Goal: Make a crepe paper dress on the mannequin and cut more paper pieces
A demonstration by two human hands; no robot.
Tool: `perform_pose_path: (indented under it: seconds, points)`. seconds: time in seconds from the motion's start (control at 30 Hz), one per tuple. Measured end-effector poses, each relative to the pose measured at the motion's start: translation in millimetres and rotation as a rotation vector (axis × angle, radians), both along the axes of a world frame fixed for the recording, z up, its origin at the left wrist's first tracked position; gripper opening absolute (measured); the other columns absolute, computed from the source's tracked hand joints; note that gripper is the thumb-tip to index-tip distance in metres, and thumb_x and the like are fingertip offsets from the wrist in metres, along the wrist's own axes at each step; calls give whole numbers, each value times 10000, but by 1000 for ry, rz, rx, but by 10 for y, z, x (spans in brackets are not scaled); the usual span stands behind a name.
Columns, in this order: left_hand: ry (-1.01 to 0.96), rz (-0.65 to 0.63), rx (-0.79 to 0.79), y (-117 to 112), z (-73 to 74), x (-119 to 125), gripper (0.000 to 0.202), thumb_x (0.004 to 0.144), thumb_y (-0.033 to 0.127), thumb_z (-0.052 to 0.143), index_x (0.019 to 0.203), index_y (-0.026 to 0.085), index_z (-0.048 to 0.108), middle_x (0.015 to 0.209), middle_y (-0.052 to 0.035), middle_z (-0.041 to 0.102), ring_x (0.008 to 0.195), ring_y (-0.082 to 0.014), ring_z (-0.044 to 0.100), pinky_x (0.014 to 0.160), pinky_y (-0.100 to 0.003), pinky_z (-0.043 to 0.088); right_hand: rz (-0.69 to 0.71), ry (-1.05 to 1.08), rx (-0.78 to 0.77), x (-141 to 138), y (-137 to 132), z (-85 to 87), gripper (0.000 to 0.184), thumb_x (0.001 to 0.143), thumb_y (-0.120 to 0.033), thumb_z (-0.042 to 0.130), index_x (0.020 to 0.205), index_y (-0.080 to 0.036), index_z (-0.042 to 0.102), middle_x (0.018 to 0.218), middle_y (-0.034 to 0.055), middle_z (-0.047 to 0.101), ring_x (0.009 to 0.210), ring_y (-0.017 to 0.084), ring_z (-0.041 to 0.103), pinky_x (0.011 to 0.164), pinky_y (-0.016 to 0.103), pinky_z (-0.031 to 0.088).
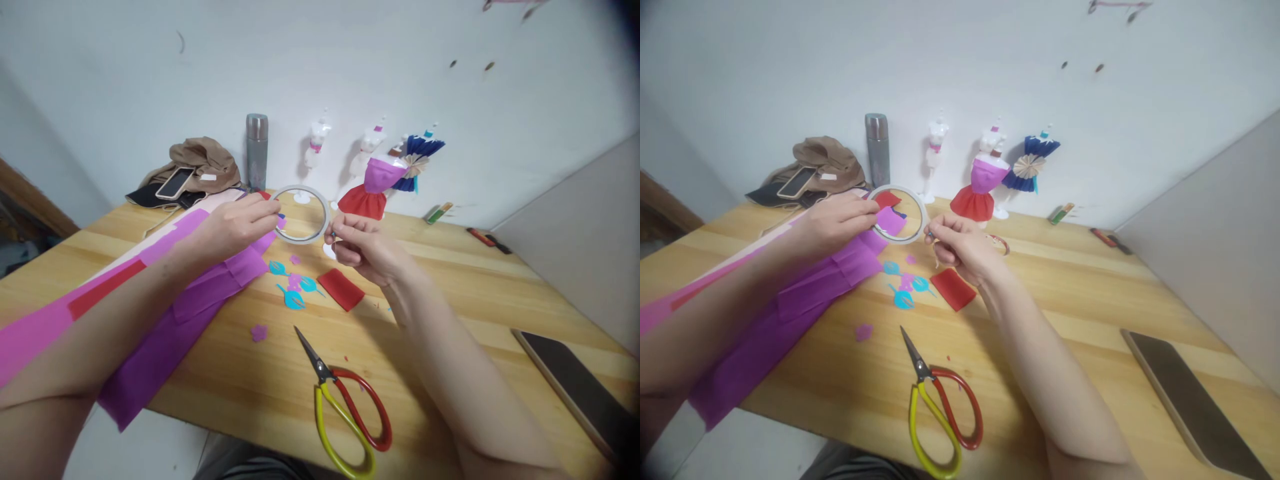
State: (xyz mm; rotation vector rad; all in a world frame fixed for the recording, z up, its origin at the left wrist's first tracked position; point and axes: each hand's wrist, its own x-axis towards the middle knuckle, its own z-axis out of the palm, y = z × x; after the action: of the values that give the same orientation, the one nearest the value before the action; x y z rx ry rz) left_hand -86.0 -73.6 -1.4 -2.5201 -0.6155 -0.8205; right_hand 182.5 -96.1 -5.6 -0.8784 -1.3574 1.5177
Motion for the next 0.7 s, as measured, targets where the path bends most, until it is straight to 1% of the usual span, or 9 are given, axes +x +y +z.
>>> perform_pose_path:
  seconds: [0.07,0.13,0.23,0.33,0.47,0.53,0.63,0.7]
  points:
    - [14,9,46,9,-14,12,286,1019,166,421,1008,174,706,1115,-104,728,941,-183,629,807,-317,487,-7,38,-8,-2,10,-5,298,733,-358,822,725,-173,588,648,-35,555,380,-4,278,372,202,157]
    - [22,23,65,23,-33,27,282,1017,165,420,989,171,700,1114,-99,727,920,-181,623,801,-317,483,-18,77,-10,-4,21,-7,304,732,-359,824,735,-173,584,638,-47,535,378,-6,271,364,191,169]
    - [-12,34,26,56,-73,58,278,1017,178,420,979,183,696,1102,-89,723,932,-176,629,830,-316,485,-38,139,-3,-6,33,-10,317,709,-358,838,725,-170,583,650,-49,545,381,-6,270,351,183,193]
    - [-60,6,15,91,-110,97,269,1012,170,422,955,176,685,1086,-93,724,937,-170,637,847,-312,490,-52,190,-16,-6,40,-16,325,676,-341,859,726,-174,584,656,-50,566,387,-8,263,346,175,200]
    - [-116,-29,-11,114,-112,153,265,1005,167,427,907,175,672,1059,-90,731,929,-157,649,857,-301,500,-7,177,-45,-10,41,-23,312,699,-338,846,797,-199,585,647,-67,554,382,3,227,340,182,163]
    - [-137,-31,-28,118,-104,176,241,1000,193,454,895,176,670,1038,-88,736,914,-154,657,857,-298,506,7,170,-39,-11,36,-20,326,701,-361,841,779,-202,567,649,-73,541,380,3,203,343,189,154]
    - [-141,-53,-38,131,-112,200,217,991,216,482,894,165,669,1019,-95,743,911,-160,671,851,-293,517,-18,184,-44,-14,22,-9,375,673,-379,854,728,-202,528,659,-76,540,384,2,181,349,196,143]
    - [-151,-55,-59,144,-136,219,224,990,220,481,894,161,675,1013,-99,745,929,-166,679,856,-293,524,-46,202,-61,-30,9,-9,398,652,-384,871,733,-204,525,667,-74,547,394,4,174,354,200,134]
